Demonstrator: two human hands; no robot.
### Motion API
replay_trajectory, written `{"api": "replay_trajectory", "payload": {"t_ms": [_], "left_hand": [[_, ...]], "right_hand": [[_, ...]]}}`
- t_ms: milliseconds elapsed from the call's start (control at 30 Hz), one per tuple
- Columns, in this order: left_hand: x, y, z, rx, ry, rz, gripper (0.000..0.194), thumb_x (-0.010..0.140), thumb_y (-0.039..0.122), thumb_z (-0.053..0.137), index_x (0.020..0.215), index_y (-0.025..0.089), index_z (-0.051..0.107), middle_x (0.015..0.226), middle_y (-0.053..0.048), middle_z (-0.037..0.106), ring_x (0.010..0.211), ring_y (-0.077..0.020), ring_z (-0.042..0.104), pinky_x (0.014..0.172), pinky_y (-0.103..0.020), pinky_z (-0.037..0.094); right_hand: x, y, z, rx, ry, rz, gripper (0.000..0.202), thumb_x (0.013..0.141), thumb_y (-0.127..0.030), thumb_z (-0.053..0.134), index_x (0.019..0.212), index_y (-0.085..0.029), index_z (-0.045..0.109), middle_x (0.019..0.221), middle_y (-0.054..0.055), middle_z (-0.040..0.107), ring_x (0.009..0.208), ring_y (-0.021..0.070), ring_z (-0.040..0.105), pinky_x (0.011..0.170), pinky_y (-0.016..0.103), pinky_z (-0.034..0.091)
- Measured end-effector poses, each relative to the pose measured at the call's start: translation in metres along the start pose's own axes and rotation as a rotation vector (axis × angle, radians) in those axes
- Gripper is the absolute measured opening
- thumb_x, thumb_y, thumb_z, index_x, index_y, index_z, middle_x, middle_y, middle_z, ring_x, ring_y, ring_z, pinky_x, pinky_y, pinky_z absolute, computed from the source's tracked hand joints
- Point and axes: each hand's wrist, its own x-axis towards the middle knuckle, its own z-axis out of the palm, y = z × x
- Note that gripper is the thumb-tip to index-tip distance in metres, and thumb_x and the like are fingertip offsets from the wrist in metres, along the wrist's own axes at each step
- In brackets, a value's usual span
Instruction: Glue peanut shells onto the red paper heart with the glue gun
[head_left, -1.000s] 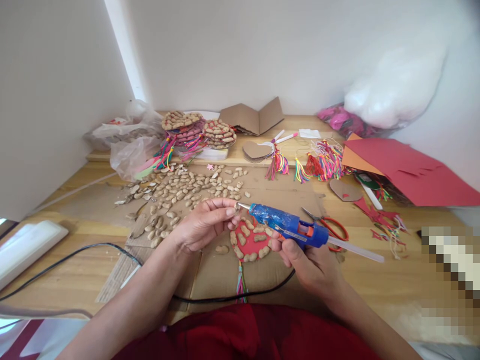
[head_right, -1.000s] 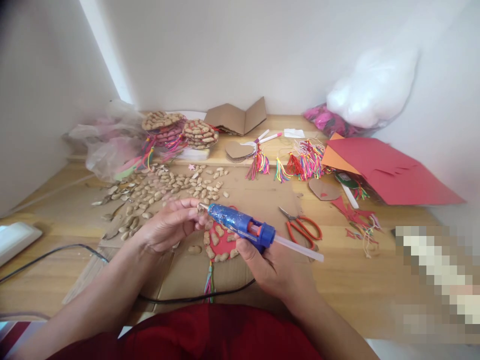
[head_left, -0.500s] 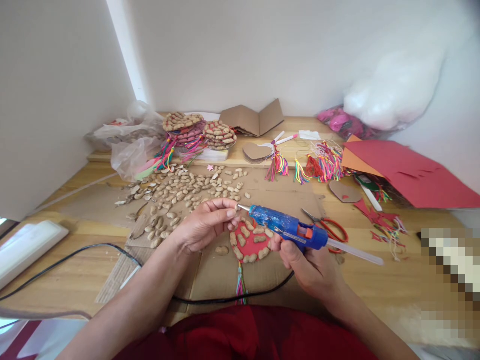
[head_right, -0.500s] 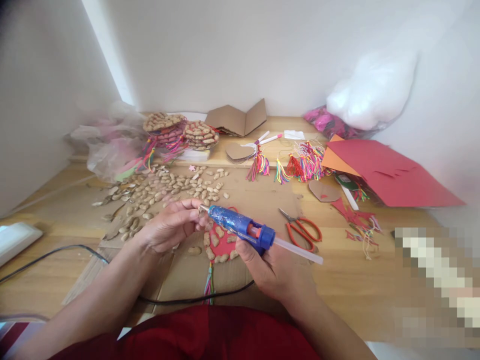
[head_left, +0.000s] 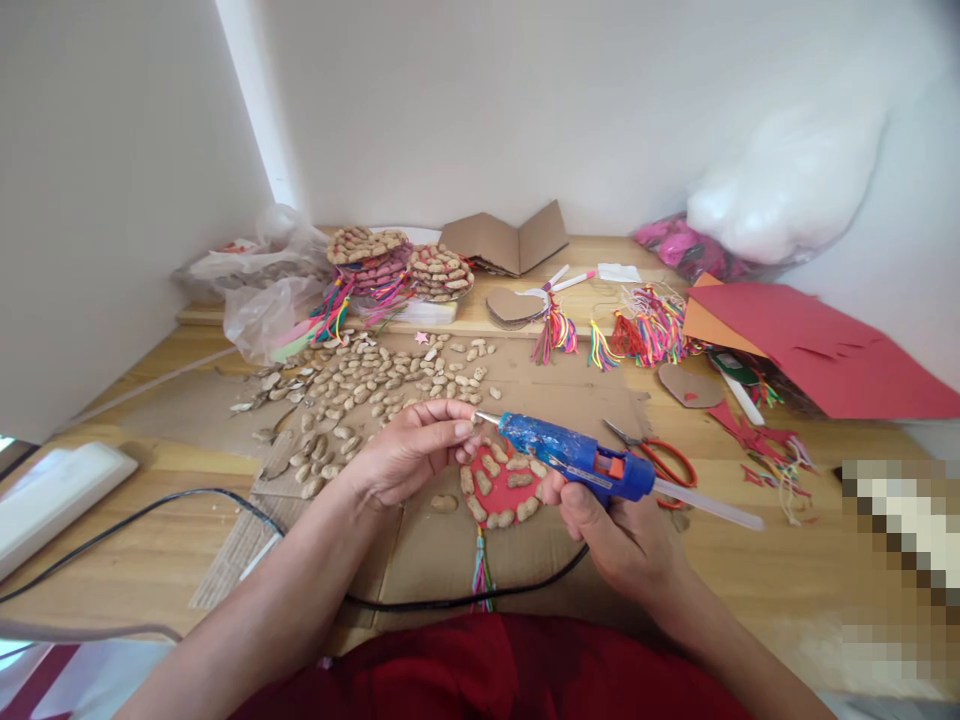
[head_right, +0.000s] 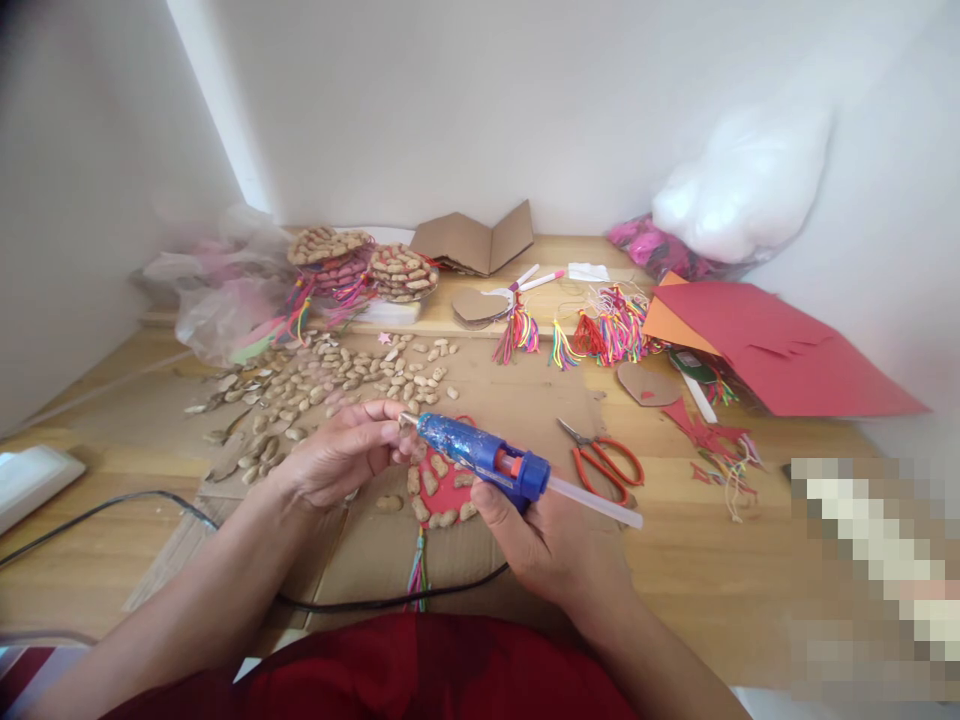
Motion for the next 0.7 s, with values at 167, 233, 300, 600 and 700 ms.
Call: {"api": "replay_trajectory", "payload": {"t_ms": [167, 233, 300, 600, 700], "left_hand": [[-0.0001, 0.0005, 0.0003, 0.002, 0.003, 0.001, 0.031, 0.065, 0.030, 0.096, 0.082, 0.012, 0.077, 0.070, -0.005, 0.069, 0.065, -0.0112, 0.061, 0.062, -0.020, 0.048], [-0.0003, 0.0010, 0.0008, 0.003, 0.005, 0.001, 0.032, 0.064, 0.030, 0.096, 0.082, 0.011, 0.077, 0.070, -0.005, 0.069, 0.064, -0.0110, 0.061, 0.062, -0.020, 0.048], [-0.0005, 0.0012, 0.0011, 0.003, 0.008, 0.000, 0.033, 0.063, 0.031, 0.097, 0.081, 0.011, 0.078, 0.069, -0.005, 0.069, 0.063, -0.0105, 0.060, 0.061, -0.020, 0.048], [-0.0003, 0.0007, -0.0002, 0.015, -0.005, -0.002, 0.031, 0.065, 0.032, 0.095, 0.080, 0.011, 0.077, 0.069, -0.005, 0.068, 0.063, -0.0104, 0.059, 0.061, -0.020, 0.047], [-0.0003, 0.0008, -0.0004, 0.018, -0.009, 0.002, 0.030, 0.066, 0.032, 0.095, 0.080, 0.011, 0.077, 0.069, -0.005, 0.068, 0.064, -0.0107, 0.058, 0.061, -0.020, 0.047]], "right_hand": [[0.0003, -0.0027, -0.0012, -0.037, -0.008, -0.001, 0.029, 0.098, -0.050, 0.059, 0.092, -0.025, 0.072, 0.061, 0.001, 0.058, 0.054, 0.0178, 0.051, 0.055, 0.031, 0.044], [0.0006, -0.0044, -0.0011, -0.031, -0.005, -0.002, 0.029, 0.098, -0.050, 0.059, 0.092, -0.025, 0.072, 0.060, 0.001, 0.058, 0.054, 0.0179, 0.052, 0.055, 0.031, 0.044], [0.0006, -0.0062, -0.0006, -0.025, -0.002, 0.000, 0.030, 0.098, -0.050, 0.058, 0.092, -0.024, 0.072, 0.060, 0.001, 0.057, 0.054, 0.0179, 0.052, 0.056, 0.032, 0.044], [0.0010, -0.0098, 0.0002, -0.010, -0.002, 0.008, 0.030, 0.098, -0.049, 0.059, 0.089, -0.024, 0.072, 0.059, 0.001, 0.056, 0.054, 0.0179, 0.051, 0.056, 0.031, 0.043], [0.0024, -0.0081, -0.0008, 0.030, -0.016, 0.009, 0.028, 0.097, -0.049, 0.061, 0.089, -0.024, 0.071, 0.059, 0.001, 0.056, 0.055, 0.0188, 0.051, 0.055, 0.032, 0.042]]}}
